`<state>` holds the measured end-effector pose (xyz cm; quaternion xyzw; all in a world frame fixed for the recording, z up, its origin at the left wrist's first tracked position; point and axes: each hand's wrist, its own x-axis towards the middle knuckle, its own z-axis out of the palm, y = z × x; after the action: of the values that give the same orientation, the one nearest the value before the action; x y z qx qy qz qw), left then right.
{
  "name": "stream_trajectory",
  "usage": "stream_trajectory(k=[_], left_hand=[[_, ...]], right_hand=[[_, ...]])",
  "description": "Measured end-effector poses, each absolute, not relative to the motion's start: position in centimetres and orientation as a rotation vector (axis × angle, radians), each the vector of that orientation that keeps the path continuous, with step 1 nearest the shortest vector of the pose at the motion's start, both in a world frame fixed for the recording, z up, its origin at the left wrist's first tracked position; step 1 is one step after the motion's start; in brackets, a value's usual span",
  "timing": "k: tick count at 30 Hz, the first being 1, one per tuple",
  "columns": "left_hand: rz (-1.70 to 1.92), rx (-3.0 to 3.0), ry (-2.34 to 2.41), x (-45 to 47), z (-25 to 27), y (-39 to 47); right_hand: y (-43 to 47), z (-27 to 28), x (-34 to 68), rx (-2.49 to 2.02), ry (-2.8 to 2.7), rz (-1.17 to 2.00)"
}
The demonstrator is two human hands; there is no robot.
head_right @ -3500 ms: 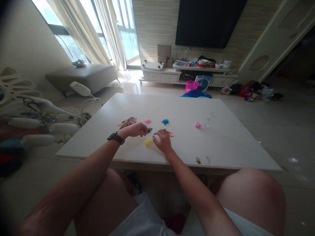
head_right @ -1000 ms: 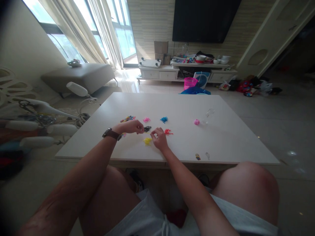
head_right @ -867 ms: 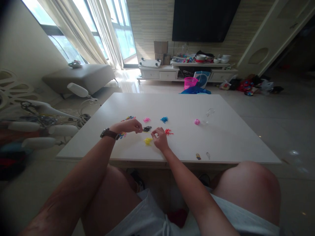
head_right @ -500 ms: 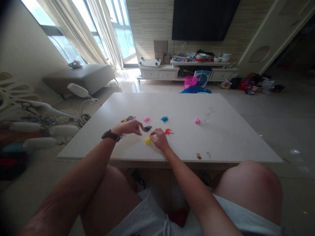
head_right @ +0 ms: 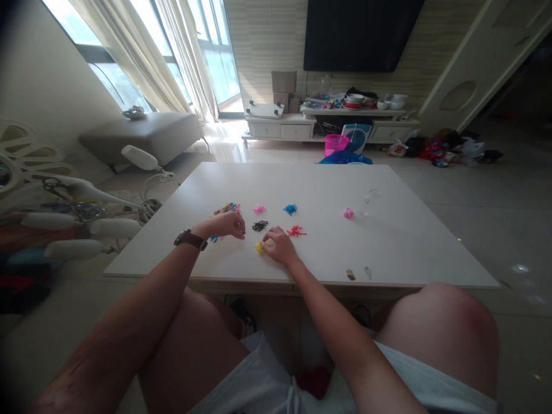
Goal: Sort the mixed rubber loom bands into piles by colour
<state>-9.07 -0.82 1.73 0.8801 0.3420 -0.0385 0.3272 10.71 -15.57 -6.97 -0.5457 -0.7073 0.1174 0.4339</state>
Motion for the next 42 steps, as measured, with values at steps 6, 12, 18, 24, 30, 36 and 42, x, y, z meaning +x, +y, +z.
stream_trajectory(k=[6, 12, 18, 24, 30, 36, 42], left_hand=[[-0.071, 2.317, 0.82, -8.0, 1.9, -1.6], [-0.064, 2.301, 0.776, -6.7, 2.2, -2.3], [-0.059, 2.311, 0.745, -6.4, 1.8, -2.3], [-0.051, 2.327, 0.799, -6.6, 2.3, -2.6], [-0.009, 2.31, 0.785, -6.7, 2.5, -2.4], [0.015, 2.288, 0.778, -6.7, 2.2, -2.1], [0.009, 2.278, 0.781, -6.7, 2.4, -2.3]], right_hand=[[-16.1, -6.4, 10.5, -1.307, -1.819, 0.208], [-16.8, -5.9, 10.3, -1.16, -1.969, 0.135], [-16.8, -6.0, 10.2, -1.16, -2.058, 0.134], [-16.9, -5.9, 10.2, -1.162, -2.044, 0.167], [-16.9, -5.9, 10.3, -1.135, -2.015, 0.208], [-16.8, -5.9, 10.3, -1.114, -1.992, 0.218], [-16.8, -6.2, 10.4, -1.113, -2.009, 0.219]])
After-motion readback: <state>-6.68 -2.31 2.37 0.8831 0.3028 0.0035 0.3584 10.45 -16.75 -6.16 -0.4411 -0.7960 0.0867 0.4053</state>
